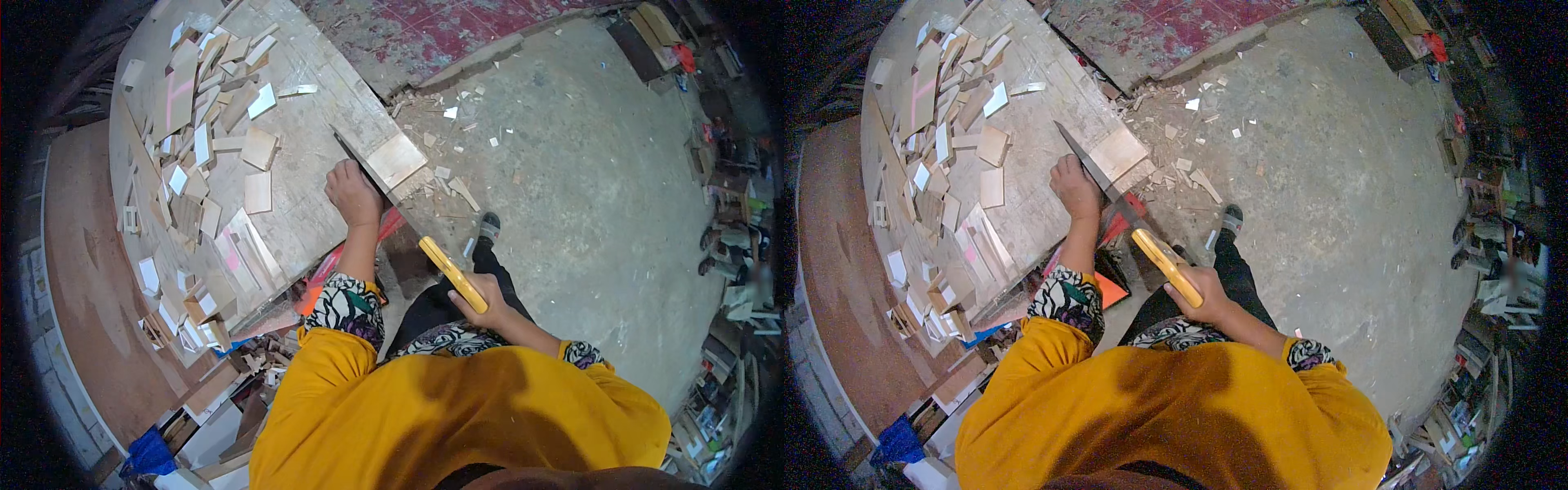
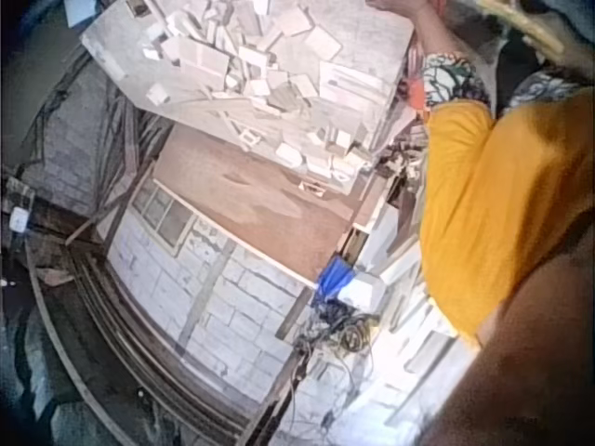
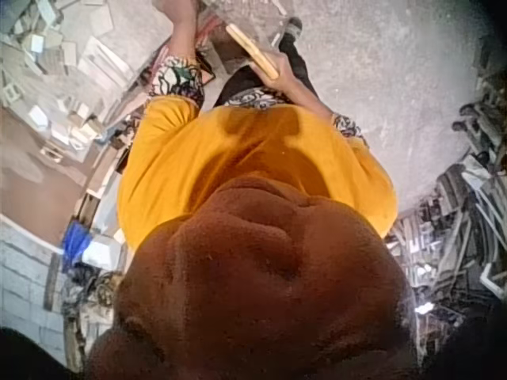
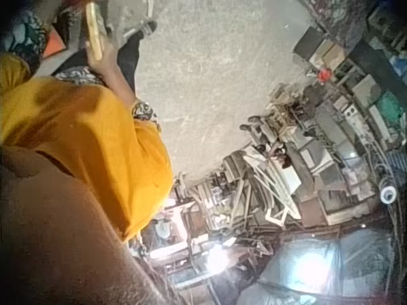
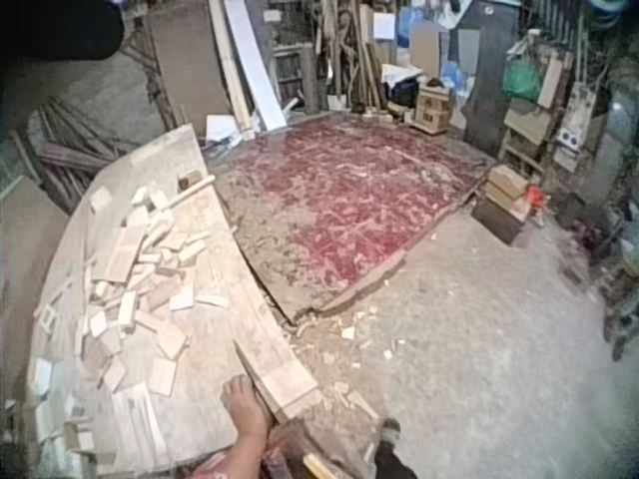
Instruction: Cutting a small piece of wood with a hand saw on a workbench.
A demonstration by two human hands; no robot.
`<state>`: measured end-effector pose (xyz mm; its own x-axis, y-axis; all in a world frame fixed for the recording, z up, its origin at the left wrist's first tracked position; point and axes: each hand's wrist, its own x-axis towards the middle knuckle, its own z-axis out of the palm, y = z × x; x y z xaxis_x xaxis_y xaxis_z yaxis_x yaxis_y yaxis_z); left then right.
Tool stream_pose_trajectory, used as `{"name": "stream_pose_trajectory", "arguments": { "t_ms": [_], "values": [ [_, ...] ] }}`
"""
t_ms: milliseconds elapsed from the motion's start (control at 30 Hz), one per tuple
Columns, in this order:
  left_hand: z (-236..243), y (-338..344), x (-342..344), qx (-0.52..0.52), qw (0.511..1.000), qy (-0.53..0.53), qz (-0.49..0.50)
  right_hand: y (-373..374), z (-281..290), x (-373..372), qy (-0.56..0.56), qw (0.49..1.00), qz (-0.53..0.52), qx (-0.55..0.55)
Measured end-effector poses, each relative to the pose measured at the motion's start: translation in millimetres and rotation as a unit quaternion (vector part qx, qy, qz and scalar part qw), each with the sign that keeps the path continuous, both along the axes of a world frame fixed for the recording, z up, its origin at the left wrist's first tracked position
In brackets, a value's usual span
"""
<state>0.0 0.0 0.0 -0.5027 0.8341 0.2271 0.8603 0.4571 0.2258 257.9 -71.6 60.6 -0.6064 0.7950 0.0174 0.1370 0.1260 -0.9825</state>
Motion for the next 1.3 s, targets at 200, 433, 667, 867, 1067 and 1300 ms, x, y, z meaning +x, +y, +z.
{"name": "stream_pose_trajectory", "arguments": {
  "t_ms": [200,433,667,867,1067,1300],
  "values": [
    [-5.4,14.3,-8.3,0.02,0.999,0.001,0.039,38.5,-25.3,-53.3,-0.049,0.998,0.025,0.037],
    [1.7,10.1,-9.2,0.028,0.999,0.016,0.028,-12.9,-6.9,16.8,-0.053,0.997,0.043,0.021],
    [-3.0,20.2,-22.9,0.063,0.997,0.035,0.035,11.2,-20.5,-20.0,-0.049,0.997,0.028,0.053],
    [-0.2,13.0,-25.5,0.059,0.997,0.018,0.037,-6.3,-1.6,22.5,-0.042,0.998,0.039,-0.009],
    [-10.3,15.5,-27.5,0.053,0.997,0.022,0.045,29.0,-20.3,-31.4,-0.047,0.997,0.046,0.044],
    [-0.6,8.0,-25.4,0.075,0.995,0.05,0.049,-7.2,-9.1,26.8,-0.017,0.999,0.036,-0.007]
  ]
}}
